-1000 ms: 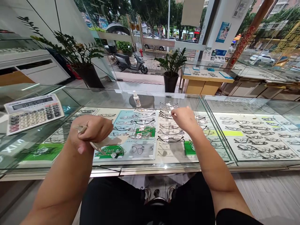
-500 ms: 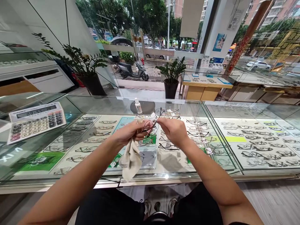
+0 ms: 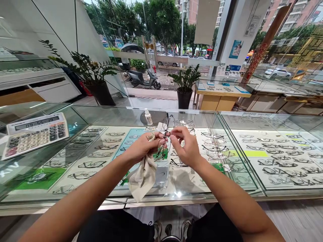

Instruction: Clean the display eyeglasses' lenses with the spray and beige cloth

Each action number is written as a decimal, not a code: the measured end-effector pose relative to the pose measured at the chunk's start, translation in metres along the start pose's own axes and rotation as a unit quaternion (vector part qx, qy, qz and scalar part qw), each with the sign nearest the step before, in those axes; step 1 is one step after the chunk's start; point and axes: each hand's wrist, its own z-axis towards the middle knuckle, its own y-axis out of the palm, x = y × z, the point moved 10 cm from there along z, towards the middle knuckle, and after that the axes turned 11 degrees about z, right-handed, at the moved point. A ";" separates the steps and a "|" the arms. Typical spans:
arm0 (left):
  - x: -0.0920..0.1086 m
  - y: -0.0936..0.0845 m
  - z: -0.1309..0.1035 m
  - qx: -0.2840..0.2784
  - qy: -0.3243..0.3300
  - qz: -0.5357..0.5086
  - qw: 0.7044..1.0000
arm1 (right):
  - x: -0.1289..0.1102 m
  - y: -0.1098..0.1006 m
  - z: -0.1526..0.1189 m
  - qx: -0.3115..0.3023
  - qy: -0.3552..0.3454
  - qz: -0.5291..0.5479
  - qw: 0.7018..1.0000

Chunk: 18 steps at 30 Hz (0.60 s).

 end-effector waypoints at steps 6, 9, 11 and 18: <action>0.017 -0.014 -0.004 0.065 0.070 0.083 0.992 | 0.045 0.011 0.005 -0.005 0.185 0.226 0.956; 0.021 -0.011 -0.005 0.056 0.095 0.110 0.988 | 0.058 0.011 0.004 0.012 0.231 0.298 0.926; 0.020 -0.008 -0.005 0.048 0.101 0.106 0.988 | 0.063 0.016 0.002 0.007 0.260 0.341 0.903; 0.022 -0.007 -0.006 0.068 0.117 0.110 0.985 | 0.061 0.018 0.001 -0.010 0.281 0.370 0.885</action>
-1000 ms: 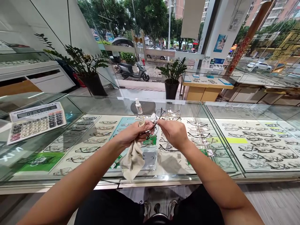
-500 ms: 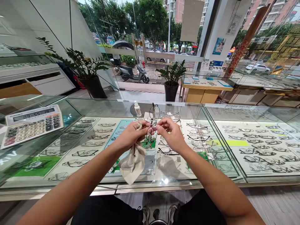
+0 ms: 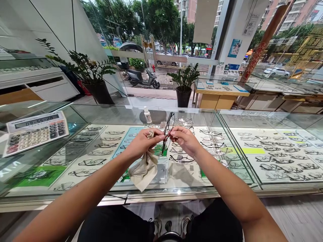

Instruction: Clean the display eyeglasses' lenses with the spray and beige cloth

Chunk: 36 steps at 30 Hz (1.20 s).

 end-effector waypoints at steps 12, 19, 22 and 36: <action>-0.010 -0.016 0.006 -0.018 -0.071 -0.128 0.989 | -0.014 0.006 -0.004 -0.021 -0.003 -0.074 0.997; -0.009 -0.045 0.017 -0.040 -0.072 -0.238 0.968 | -0.021 0.007 -0.004 -0.068 0.003 -0.118 0.991; -0.010 -0.045 0.017 -0.043 -0.085 -0.272 0.958 | -0.016 0.009 -0.006 -0.101 0.040 -0.102 0.989; 0.015 -0.086 -0.007 0.230 0.036 -0.142 0.962 | -0.041 0.029 -0.021 -0.190 -0.030 0.000 0.981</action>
